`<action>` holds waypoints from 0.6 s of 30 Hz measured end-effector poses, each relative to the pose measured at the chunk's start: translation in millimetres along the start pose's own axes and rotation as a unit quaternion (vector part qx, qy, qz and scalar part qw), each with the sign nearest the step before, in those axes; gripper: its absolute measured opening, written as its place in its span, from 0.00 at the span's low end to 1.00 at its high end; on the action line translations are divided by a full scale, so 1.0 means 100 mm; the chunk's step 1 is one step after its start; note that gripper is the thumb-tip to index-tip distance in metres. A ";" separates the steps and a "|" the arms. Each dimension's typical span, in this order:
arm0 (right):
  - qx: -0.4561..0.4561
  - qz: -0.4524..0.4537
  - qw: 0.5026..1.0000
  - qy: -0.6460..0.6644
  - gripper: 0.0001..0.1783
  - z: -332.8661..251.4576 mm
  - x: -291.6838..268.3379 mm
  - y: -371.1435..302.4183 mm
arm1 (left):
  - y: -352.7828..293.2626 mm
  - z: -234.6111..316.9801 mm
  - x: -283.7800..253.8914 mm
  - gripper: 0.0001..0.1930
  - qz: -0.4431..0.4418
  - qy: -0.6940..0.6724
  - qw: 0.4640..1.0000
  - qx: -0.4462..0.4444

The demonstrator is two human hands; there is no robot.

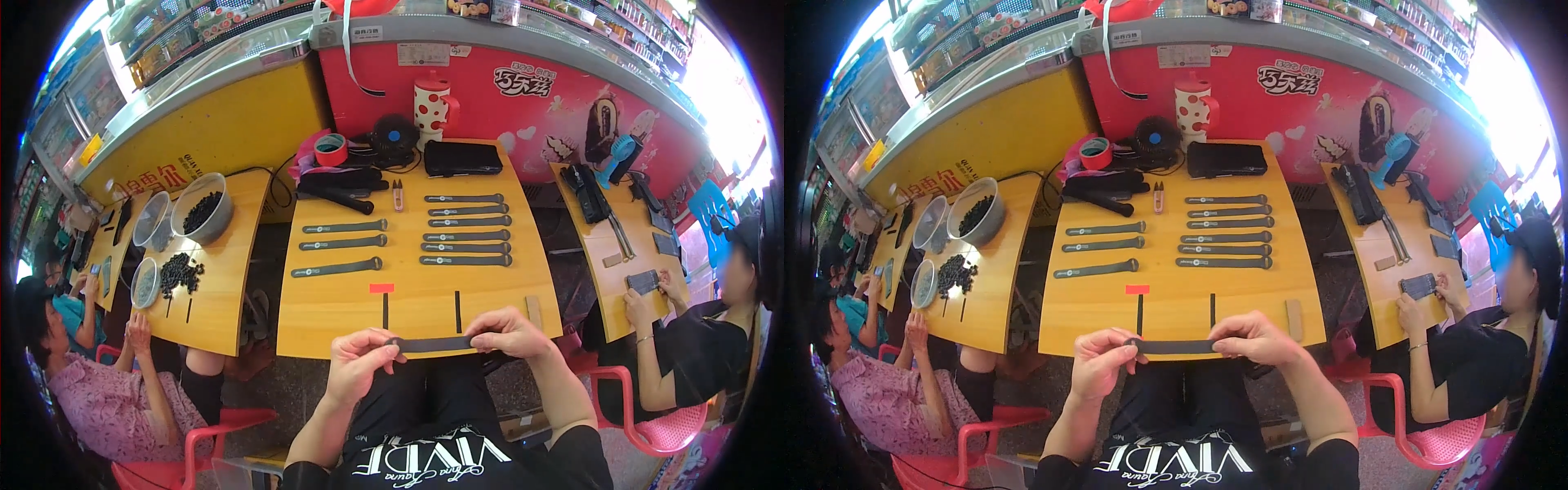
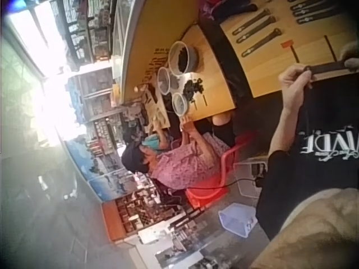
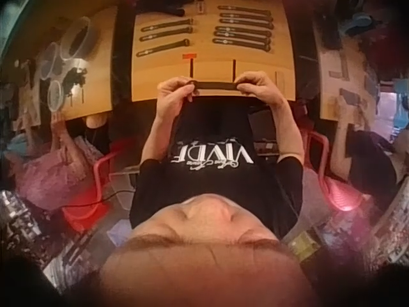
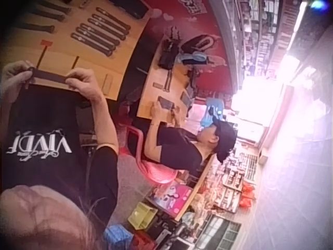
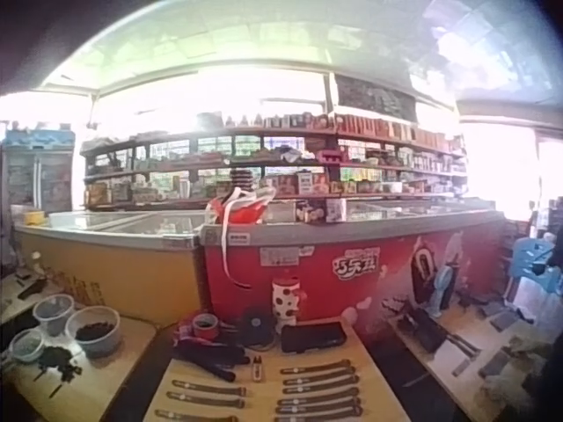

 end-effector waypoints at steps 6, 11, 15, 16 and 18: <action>0.006 0.130 0.991 -0.027 0.02 0.17 -0.01 -0.14 | -0.12 -0.15 -0.34 0.02 0.094 -0.038 0.990 -0.093; -0.002 0.207 0.978 0.008 0.03 0.49 0.02 -0.09 | -0.07 -0.26 -0.42 0.02 0.135 -0.033 0.986 -0.096; -0.015 0.236 0.955 0.180 0.01 0.54 0.09 -0.03 | -0.01 -0.23 -0.47 0.04 0.145 -0.010 0.984 -0.101; -0.021 0.254 0.941 0.222 0.02 0.54 0.10 -0.01 | 0.02 -0.23 -0.48 0.04 0.149 -0.010 0.984 -0.101; -0.029 0.285 0.941 0.181 0.02 0.59 0.08 0.05 | 0.11 -0.22 -0.51 0.06 0.141 0.073 0.983 -0.093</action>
Point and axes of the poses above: each hand's wrist, its own y-axis towards the middle knuckle, its own x-axis out of the palm, z = x × y, the point moved 2 cm from there along y, towards the middle knuckle, and after that the axes turned 12 degrees about -y, right-handed, at the moved point
